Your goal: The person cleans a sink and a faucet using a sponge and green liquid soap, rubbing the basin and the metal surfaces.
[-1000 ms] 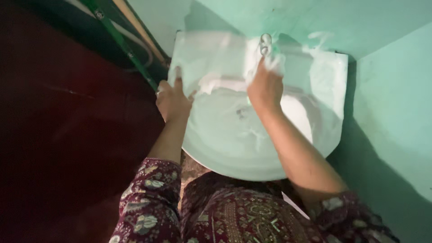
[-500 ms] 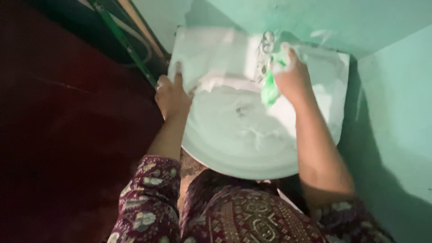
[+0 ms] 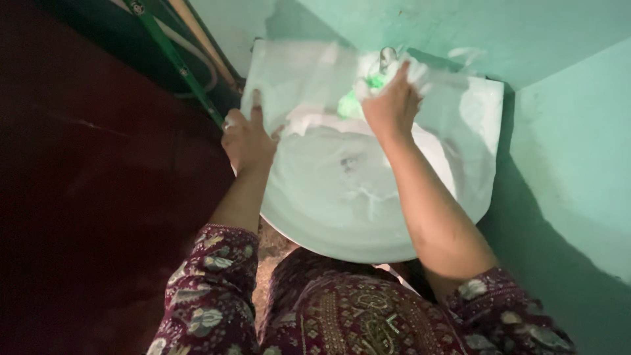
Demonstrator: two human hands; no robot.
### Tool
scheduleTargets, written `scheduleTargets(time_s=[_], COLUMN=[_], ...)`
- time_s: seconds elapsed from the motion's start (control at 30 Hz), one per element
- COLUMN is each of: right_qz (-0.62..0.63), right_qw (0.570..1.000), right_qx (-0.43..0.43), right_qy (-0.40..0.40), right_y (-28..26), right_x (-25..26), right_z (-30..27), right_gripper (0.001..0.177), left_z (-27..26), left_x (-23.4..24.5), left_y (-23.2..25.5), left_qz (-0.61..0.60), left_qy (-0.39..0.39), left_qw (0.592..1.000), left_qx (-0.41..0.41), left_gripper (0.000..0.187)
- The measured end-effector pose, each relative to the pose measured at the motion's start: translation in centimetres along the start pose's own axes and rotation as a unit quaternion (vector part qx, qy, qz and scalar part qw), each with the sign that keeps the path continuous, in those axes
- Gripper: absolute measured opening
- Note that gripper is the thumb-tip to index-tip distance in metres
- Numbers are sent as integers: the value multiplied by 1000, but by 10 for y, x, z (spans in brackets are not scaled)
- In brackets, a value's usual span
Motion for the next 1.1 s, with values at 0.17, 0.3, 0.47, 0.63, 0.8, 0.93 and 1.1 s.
scheduleTargets(time_s=[0.17, 0.3, 0.47, 0.63, 0.8, 0.93, 1.1], right_qz=[137, 48, 36, 96, 129, 40, 132], right_qw=[989, 998, 999, 992, 990, 999, 991], right_qx=[-56, 31, 2, -87, -56, -12, -20], right_qy=[-26, 6, -3, -4, 4, -30, -26], right_y=[35, 23, 18, 31, 33, 45, 60], right_x=[-23, -33, -38, -34, -41, -69, -66], right_z=[24, -16, -19, 13, -1, -36, 30], right_gripper=[87, 98, 101, 100, 108, 105, 104], left_z=[-2, -2, -2, 1, 2, -3, -2], left_x=[-1, 3, -3, -8, -2, -7, 0], left_y=[-5, -2, -2, -4, -7, -7, -6], left_qz=[-43, -23, -30, -17, -28, -67, -54], left_qy=[2, 7, -30, -5, 13, 4, 27], left_qw=[999, 1000, 999, 1000, 1000, 998, 998], left_qx=[5, 1, 2, 0, -1, 6, 2], left_gripper=[94, 94, 91, 92, 91, 91, 91])
Point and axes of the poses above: each hand's wrist, its own z-axis towards the middle knuckle, its own x-axis out of the back of the hand, y = z × x, the point moved 9 cm from there along z, towards the middle knuckle, and after that the axes turned 1 degree about -z, right-handed, at the moved point
